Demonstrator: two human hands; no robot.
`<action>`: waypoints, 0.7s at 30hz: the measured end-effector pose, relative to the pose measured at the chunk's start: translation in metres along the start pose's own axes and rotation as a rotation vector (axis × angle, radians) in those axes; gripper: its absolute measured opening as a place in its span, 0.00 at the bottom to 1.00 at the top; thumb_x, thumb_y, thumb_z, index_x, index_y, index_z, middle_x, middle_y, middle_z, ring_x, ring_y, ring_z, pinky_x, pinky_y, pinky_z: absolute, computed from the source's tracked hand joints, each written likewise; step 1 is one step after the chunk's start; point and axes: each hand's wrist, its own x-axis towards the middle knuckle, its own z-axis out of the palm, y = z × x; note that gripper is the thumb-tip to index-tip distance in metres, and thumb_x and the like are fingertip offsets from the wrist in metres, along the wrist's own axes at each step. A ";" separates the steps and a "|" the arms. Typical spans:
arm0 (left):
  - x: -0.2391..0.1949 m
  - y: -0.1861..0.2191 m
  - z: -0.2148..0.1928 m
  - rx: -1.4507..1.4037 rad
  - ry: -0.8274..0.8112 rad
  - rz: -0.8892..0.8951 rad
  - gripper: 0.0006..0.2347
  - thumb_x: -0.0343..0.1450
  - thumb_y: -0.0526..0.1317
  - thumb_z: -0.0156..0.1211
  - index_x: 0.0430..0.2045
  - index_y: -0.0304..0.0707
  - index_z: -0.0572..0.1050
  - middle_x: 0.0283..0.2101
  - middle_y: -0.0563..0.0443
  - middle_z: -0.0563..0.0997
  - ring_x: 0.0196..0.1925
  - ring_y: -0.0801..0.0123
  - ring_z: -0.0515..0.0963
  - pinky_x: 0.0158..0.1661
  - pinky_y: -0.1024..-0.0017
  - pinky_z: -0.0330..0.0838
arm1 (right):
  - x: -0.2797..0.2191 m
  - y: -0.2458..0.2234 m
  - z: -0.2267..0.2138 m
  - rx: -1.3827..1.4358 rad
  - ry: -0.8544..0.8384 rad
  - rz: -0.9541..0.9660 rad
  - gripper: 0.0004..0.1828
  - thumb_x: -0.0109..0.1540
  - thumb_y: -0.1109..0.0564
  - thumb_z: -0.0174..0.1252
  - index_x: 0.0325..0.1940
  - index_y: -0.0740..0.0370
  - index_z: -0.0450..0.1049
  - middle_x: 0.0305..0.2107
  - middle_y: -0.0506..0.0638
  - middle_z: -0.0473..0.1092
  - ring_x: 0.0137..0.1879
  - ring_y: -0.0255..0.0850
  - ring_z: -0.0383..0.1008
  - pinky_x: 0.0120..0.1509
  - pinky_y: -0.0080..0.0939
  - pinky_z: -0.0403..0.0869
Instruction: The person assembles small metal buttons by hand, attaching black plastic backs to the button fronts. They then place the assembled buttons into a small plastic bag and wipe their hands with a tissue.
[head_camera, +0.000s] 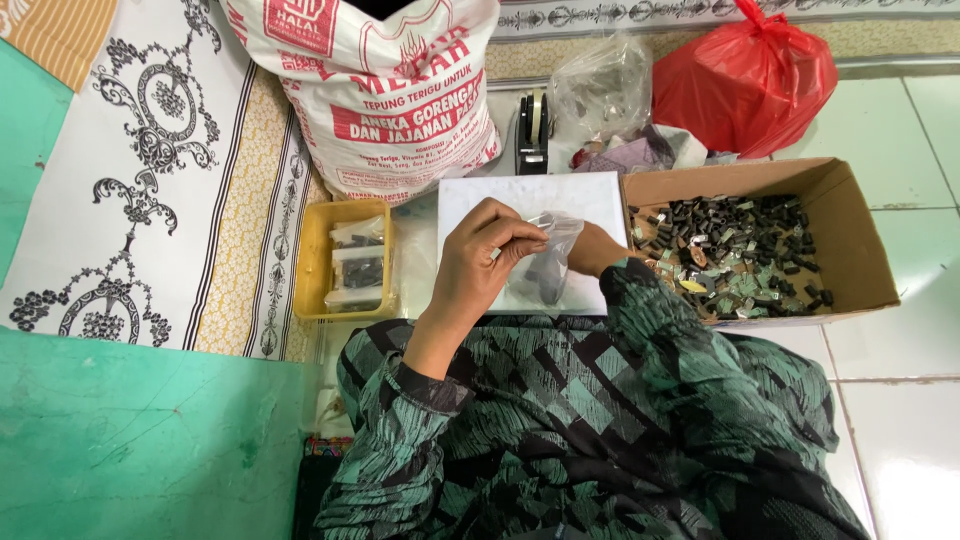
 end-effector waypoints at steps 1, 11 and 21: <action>0.000 0.001 -0.001 0.001 -0.003 -0.006 0.02 0.74 0.33 0.65 0.35 0.43 0.81 0.31 0.54 0.73 0.28 0.64 0.77 0.35 0.68 0.75 | 0.006 0.013 0.010 0.006 -0.004 0.000 0.24 0.69 0.57 0.47 0.65 0.75 0.70 0.62 0.68 0.69 0.72 0.61 0.66 0.78 0.56 0.63; -0.002 -0.001 -0.007 0.026 0.011 -0.004 0.03 0.74 0.33 0.65 0.35 0.45 0.82 0.30 0.55 0.73 0.27 0.68 0.76 0.35 0.71 0.74 | 0.018 0.052 0.041 0.231 0.205 0.113 0.16 0.61 0.48 0.64 0.50 0.56 0.78 0.42 0.52 0.79 0.54 0.54 0.78 0.59 0.52 0.76; 0.004 0.002 0.004 -0.026 0.017 0.018 0.03 0.74 0.31 0.65 0.34 0.42 0.81 0.30 0.53 0.72 0.29 0.63 0.78 0.35 0.68 0.75 | -0.065 -0.048 -0.101 1.019 0.885 -0.219 0.16 0.64 0.71 0.67 0.52 0.73 0.67 0.36 0.58 0.72 0.43 0.42 0.79 0.44 0.33 0.79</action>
